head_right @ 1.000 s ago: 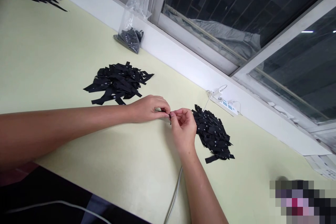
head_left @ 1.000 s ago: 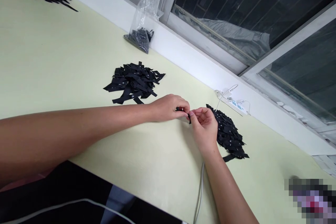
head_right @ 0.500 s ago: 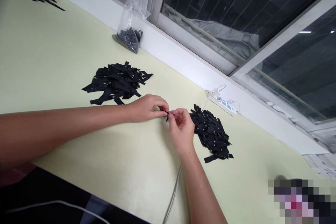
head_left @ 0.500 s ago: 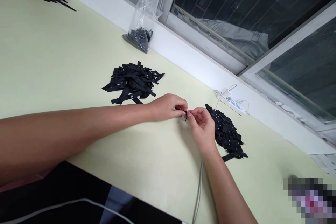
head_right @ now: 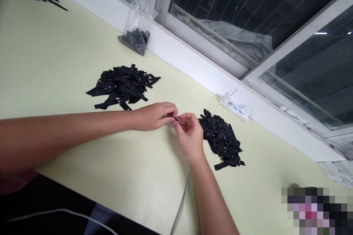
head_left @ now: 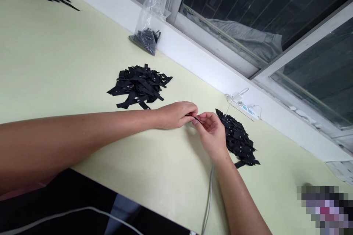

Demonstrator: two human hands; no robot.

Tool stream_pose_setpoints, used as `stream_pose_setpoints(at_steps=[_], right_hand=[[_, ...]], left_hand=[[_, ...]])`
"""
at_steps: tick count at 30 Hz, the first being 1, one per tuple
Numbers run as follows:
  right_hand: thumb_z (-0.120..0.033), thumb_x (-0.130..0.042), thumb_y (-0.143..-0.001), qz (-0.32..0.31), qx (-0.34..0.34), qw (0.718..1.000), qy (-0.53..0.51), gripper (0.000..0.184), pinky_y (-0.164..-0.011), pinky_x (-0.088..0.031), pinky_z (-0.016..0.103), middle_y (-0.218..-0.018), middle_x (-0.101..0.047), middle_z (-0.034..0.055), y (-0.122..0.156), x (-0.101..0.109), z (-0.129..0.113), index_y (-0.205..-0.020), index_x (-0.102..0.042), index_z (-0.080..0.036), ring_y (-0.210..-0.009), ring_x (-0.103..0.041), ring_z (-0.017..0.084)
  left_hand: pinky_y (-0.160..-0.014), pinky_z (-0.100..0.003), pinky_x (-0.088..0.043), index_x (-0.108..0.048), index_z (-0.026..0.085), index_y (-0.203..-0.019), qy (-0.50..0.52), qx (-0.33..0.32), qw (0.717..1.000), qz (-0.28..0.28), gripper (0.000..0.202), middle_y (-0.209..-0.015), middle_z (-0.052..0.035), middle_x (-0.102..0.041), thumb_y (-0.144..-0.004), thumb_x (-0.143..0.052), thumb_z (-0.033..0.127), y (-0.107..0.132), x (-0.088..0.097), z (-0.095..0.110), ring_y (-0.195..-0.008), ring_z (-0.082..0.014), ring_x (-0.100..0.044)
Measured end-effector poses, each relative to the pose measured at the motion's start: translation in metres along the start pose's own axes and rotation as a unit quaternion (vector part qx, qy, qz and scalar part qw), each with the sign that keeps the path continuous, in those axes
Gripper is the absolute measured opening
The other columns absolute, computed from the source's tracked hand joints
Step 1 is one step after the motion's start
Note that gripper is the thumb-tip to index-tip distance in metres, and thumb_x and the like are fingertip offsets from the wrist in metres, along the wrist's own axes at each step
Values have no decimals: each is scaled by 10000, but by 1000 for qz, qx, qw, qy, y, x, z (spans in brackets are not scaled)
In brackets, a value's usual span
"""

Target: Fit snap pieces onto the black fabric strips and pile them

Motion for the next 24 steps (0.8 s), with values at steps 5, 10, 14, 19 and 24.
stream_pose_setpoints(at_steps=[5, 10, 14, 19, 24], right_hand=[[-373, -828, -756, 8, -4, 1000, 0, 321, -881, -570, 383, -953, -716, 62, -1, 1, 1, -933, -619, -206, -909, -693, 201], [-418, -762, -812, -1, -4, 1000, 28, 282, -815, -564, 361, -921, -708, 57, -2, 4, 2, -956, -667, -195, -833, -671, 186], [-431, -737, -825, 17, -7, 999, 47, 283, -722, -544, 321, -867, -691, 42, -4, 7, 4, -964, -691, -188, -727, -628, 157], [-462, -685, -831, 90, 17, 979, 182, 323, -700, -516, 329, -867, -689, 47, -9, 33, -4, -1018, -711, -199, -729, -623, 180], [-391, -654, -785, 214, -51, 869, 444, 282, -717, -471, 392, -773, -686, 50, -17, 95, -15, -999, -741, -229, -671, -608, 223]], left_hand=[[-737, -300, -408, -557, 180, -895, 6, 5, 1000, 13, 45, -900, -42, -631, -913, -525, 207, 0, 1, 0, -816, -169, -554], [-704, -287, -407, -569, 187, -912, 32, 23, 999, 21, 41, -889, -24, -651, -901, -554, 223, -1, 0, -1, -793, -155, -567], [-693, -286, -413, -579, 190, -962, 53, 33, 998, 18, 92, -891, -22, -656, -919, -559, 269, 0, -1, 0, -793, -153, -580], [-777, -317, -459, -575, 195, -1020, 42, 40, 998, 38, 155, -1004, -48, -663, -898, -599, 286, 1, 0, -3, -892, -176, -608], [-840, -342, -476, -564, 196, -1024, 30, 55, 996, 64, 177, -1054, -60, -663, -907, -602, 323, 0, 1, -7, -964, -192, -614]])
Point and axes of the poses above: each hand's wrist, its own y-axis away from the middle knuckle, its own x-axis out of the back of the hand, z = x × y, the point moved 2 cm from there along -y, towards the middle knuckle
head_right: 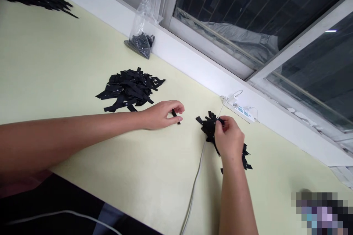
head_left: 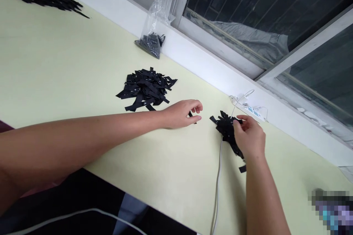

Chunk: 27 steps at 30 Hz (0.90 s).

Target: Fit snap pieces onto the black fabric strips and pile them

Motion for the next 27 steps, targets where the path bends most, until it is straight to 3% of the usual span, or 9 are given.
stream_pose_setpoints(at_steps=[6, 11, 14, 16, 18, 20, 22, 25, 27], right_hand=[[-339, -644, -730, 10, -89, 991, 98, 333, -765, -470, 428, -874, -732, 84, -23, 14, 53, -1037, -678, -212, -760, -638, 275], [-329, -609, -724, 61, -110, 985, 120, 394, -820, -478, 493, -930, -729, 120, -27, 19, 78, -1094, -633, -193, -783, -632, 321], [-331, -581, -765, 133, -89, 979, 123, 458, -877, -477, 528, -1086, -690, 187, -24, 25, 69, -1185, -601, -150, -940, -631, 375], [-279, -546, -782, 210, -30, 969, 124, 470, -922, -467, 521, -1158, -651, 216, -18, 26, 51, -1223, -592, -122, -1021, -613, 377], [-252, -524, -794, 242, 42, 963, 110, 451, -950, -457, 499, -1144, -650, 207, -9, 20, 29, -1214, -610, -113, -990, -614, 345], [-283, -509, -843, 191, 105, 974, 64, 376, -916, -473, 468, -1091, -674, 165, 1, 6, 8, -1163, -641, -136, -881, -622, 292], [-332, -508, -884, 93, 166, 982, 8, 301, -862, -489, 430, -1004, -695, 122, 12, -12, -11, -1074, -673, -167, -833, -619, 260], [-367, -535, -905, -47, 255, 965, -46, 238, -831, -492, 407, -965, -711, 91, 28, -36, -31, -974, -699, -207, -861, -616, 252], [-377, -551, -912, -89, 274, 955, -64, 231, -824, -492, 412, -969, -717, 87, 35, -44, -37, -972, -708, -218, -886, -617, 257]], left_hand=[[-861, -370, -479, -565, 198, -1023, -15, 10, 1000, 2, 266, -1073, -73, -654, -902, -607, 430, 0, 1, 0, -981, -212, -605], [-952, -427, -448, -612, 181, -1041, -118, 46, 992, 25, 178, -1120, -103, -649, -924, -513, 271, -3, 4, -13, -1092, -261, -563], [-1007, -467, -413, -654, 181, -1084, -162, 77, 984, 6, 247, -1208, -113, -635, -904, -484, 185, -3, 4, -20, -1179, -290, -525], [-1021, -476, -394, -680, 186, -1086, -177, 81, 981, -17, 283, -1262, -108, -626, -899, -469, 152, -3, 3, -22, -1214, -296, -510], [-1031, -478, -375, -697, 184, -1083, -186, 76, 979, -37, 301, -1285, -100, -629, -908, -456, 144, -3, 2, -23, -1226, -294, -506], [-1033, -487, -358, -707, 183, -1077, -195, 72, 977, -47, 300, -1276, -94, -644, -919, -454, 156, -3, 2, -24, -1215, -293, -513], [-1024, -502, -343, -717, 192, -1049, -202, 72, 976, -46, 275, -1243, -86, -664, -919, -475, 181, -3, 2, -25, -1194, -296, -525], [-1003, -505, -321, -728, 203, -943, -211, 72, 974, -34, 206, -1174, -79, -686, -894, -528, 201, -4, 3, -25, -1163, -296, -536], [-984, -480, -321, -716, 196, -877, -207, 67, 976, -27, 174, -1118, -82, -696, -881, -542, 197, -4, 3, -22, -1130, -282, -545]])
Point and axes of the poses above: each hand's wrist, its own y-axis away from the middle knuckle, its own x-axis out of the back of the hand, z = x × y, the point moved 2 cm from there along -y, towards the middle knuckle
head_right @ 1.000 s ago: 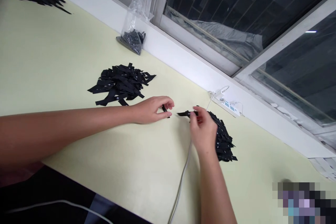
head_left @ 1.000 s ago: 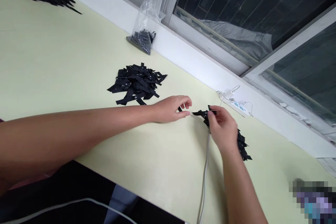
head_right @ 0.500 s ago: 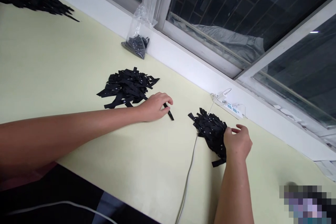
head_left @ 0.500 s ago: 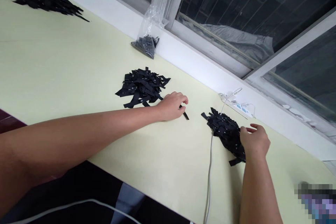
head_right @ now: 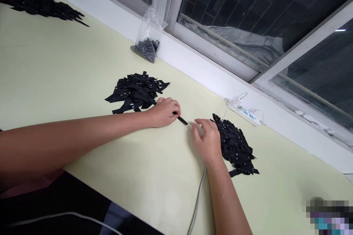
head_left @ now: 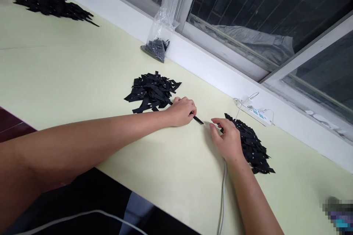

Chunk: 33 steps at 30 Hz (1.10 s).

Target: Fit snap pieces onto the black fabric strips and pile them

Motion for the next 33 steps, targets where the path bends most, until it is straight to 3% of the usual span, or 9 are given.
stream_pose_setpoints(at_steps=[5, 9, 12, 16, 21, 26, 33], right_hand=[[-450, -626, -880, -29, -48, 997, -61, 355, -759, -512, 398, -1125, -711, 107, 4, -2, -2, -1140, -703, -220, -977, -631, 274], [-473, -672, -865, -74, -75, 985, -137, 402, -778, -518, 369, -1152, -716, 98, 6, -8, -4, -1181, -688, -224, -1030, -651, 258], [-476, -663, -884, -80, -99, 977, -174, 342, -714, -506, 329, -1010, -745, 78, 6, -12, -5, -1088, -717, -207, -869, -666, 216], [-453, -657, -893, -38, -105, 984, -137, 281, -603, -480, 301, -923, -751, 49, 7, -8, -5, -1004, -755, -215, -668, -600, 167], [-324, -639, -917, 48, 4, 996, -71, 179, -686, -541, 331, -920, -766, 29, 7, 1, -10, -1004, -779, -253, -715, -662, 186], [-196, -622, -940, 96, 134, 986, -33, 174, -746, -572, 343, -922, -772, 14, 6, 4, -16, -999, -772, -262, -806, -709, 192], [-132, -624, -933, 119, 183, 976, 4, 183, -747, -567, 340, -922, -767, 27, 4, 5, -16, -1000, -758, -237, -805, -696, 186]], left_hand=[[-961, -431, -333, -650, 192, -856, 49, -28, 998, 14, 172, -953, -52, -709, -911, -487, 197, 3, 4, 13, -1012, -232, -580], [-992, -430, -330, -638, 209, -903, 98, -52, 994, 20, 158, -945, -25, -711, -935, -484, 223, 5, 5, 22, -1006, -220, -587], [-999, -422, -341, -637, 211, -926, 121, -71, 990, 17, 161, -962, -30, -712, -952, -479, 231, 7, 6, 26, -1011, -216, -588], [-1009, -414, -352, -629, 212, -958, 153, -87, 984, 14, 134, -986, -24, -714, -959, -511, 276, 9, 9, 30, -998, -204, -599], [-1007, -412, -361, -635, 202, -995, 204, -67, 977, 14, 246, -1027, -31, -718, -1013, -451, 364, 13, 16, 35, -1007, -201, -608], [-840, -319, -443, -689, 185, -999, 279, -39, 959, -12, 228, -1011, -45, -722, -971, -524, 339, 14, 14, 36, -964, -182, -616], [-709, -267, -443, -693, 141, -906, 400, 24, 915, -52, 234, -839, -24, -670, -845, -677, 366, 8, 0, 29, -748, -121, -565]])
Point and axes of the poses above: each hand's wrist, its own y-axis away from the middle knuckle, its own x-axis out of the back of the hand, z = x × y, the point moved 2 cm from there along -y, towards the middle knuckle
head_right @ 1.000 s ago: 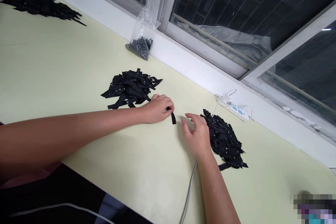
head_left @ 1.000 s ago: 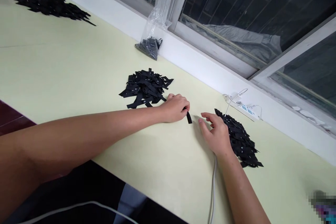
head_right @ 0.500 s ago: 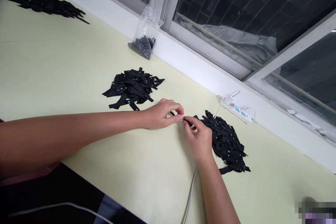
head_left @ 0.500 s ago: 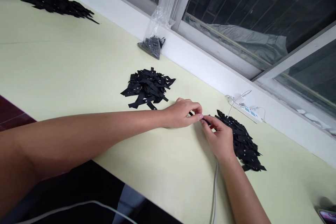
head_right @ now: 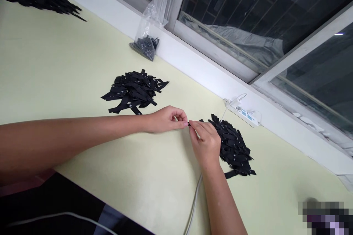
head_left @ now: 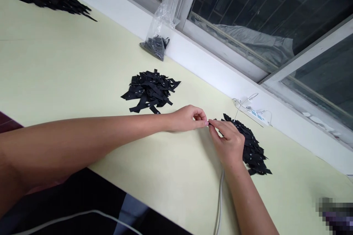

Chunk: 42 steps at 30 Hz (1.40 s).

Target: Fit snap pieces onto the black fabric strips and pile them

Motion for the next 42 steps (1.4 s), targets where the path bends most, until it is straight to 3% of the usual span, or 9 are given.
stream_pose_setpoints(at_steps=[3, 6, 9, 11, 17, 21, 27, 35, 42], right_hand=[[-171, -624, -930, -33, -23, 999, -18, 170, -801, -557, 371, -962, -761, 45, 0, 0, -2, -1028, -751, -226, -857, -686, 207], [-286, -650, -920, -75, -146, 981, -103, 174, -817, -555, 380, -1015, -748, 61, 2, -4, 1, -1055, -738, -223, -910, -679, 225], [-372, -658, -918, -92, -293, 914, -263, 209, -799, -547, 344, -1022, -735, 63, 6, -9, 6, -1052, -710, -220, -915, -673, 208], [-392, -687, -898, -100, -348, 863, -352, 230, -792, -535, 317, -986, -724, 52, 7, -12, 8, -1043, -692, -214, -880, -661, 182], [-404, -774, -825, -138, -415, 785, -440, 235, -728, -492, 255, -812, -643, -7, 5, -11, 7, -931, -701, -207, -729, -575, 117], [-391, -826, -771, -124, -445, 759, -458, 253, -719, -477, 253, -769, -610, -23, 6, -10, 6, -847, -668, -209, -714, -564, 116], [-394, -854, -745, -127, -480, 712, -496, 293, -723, -474, 256, -853, -637, 2, 6, -11, 2, -901, -689, -208, -770, -591, 133], [-401, -911, -662, -133, -510, 699, -484, 350, -685, -473, 258, -784, -628, -14, 4, -8, 1, -847, -688, -204, -708, -586, 125], [-428, -888, -655, -104, -511, 718, -462, 354, -625, -472, 250, -772, -617, -4, 5, -10, 4, -822, -671, -203, -740, -602, 151]], left_hand=[[-718, -270, -443, -683, 132, -911, 32, 20, 999, 3, 244, -827, -23, -654, -830, -685, 362, -3, 1, -4, -751, -122, -554], [-718, -270, -436, -675, 134, -908, 34, 21, 999, 0, 236, -817, -16, -639, -833, -676, 358, -3, 1, -4, -745, -120, -550], [-728, -270, -432, -673, 139, -900, 23, 2, 1000, -6, 207, -844, -20, -643, -828, -672, 333, -3, 2, -2, -765, -122, -555], [-736, -271, -431, -672, 142, -896, 24, -6, 1000, -11, 186, -850, -21, -645, -825, -667, 313, -3, 2, 0, -778, -125, -557], [-706, -260, -405, -660, 149, -863, 13, -3, 999, -37, 142, -808, 1, -610, -822, -647, 284, -2, 2, 6, -749, -114, -516], [-702, -257, -401, -641, 151, -854, 15, -3, 999, -35, 118, -802, 1, -602, -828, -630, 266, -1, 2, 7, -745, -114, -503], [-689, -254, -387, -640, 155, -849, 21, 4, 998, -55, 109, -784, 7, -599, -819, -639, 260, -1, 2, 8, -721, -110, -504], [-687, -258, -392, -641, 150, -847, 11, 1, 999, -47, 116, -784, 6, -601, -825, -631, 264, 0, 3, 8, -724, -112, -502], [-732, -271, -437, -638, 156, -908, -22, -21, 999, -23, 136, -856, -20, -644, -851, -603, 274, -3, 3, -1, -784, -132, -558]])
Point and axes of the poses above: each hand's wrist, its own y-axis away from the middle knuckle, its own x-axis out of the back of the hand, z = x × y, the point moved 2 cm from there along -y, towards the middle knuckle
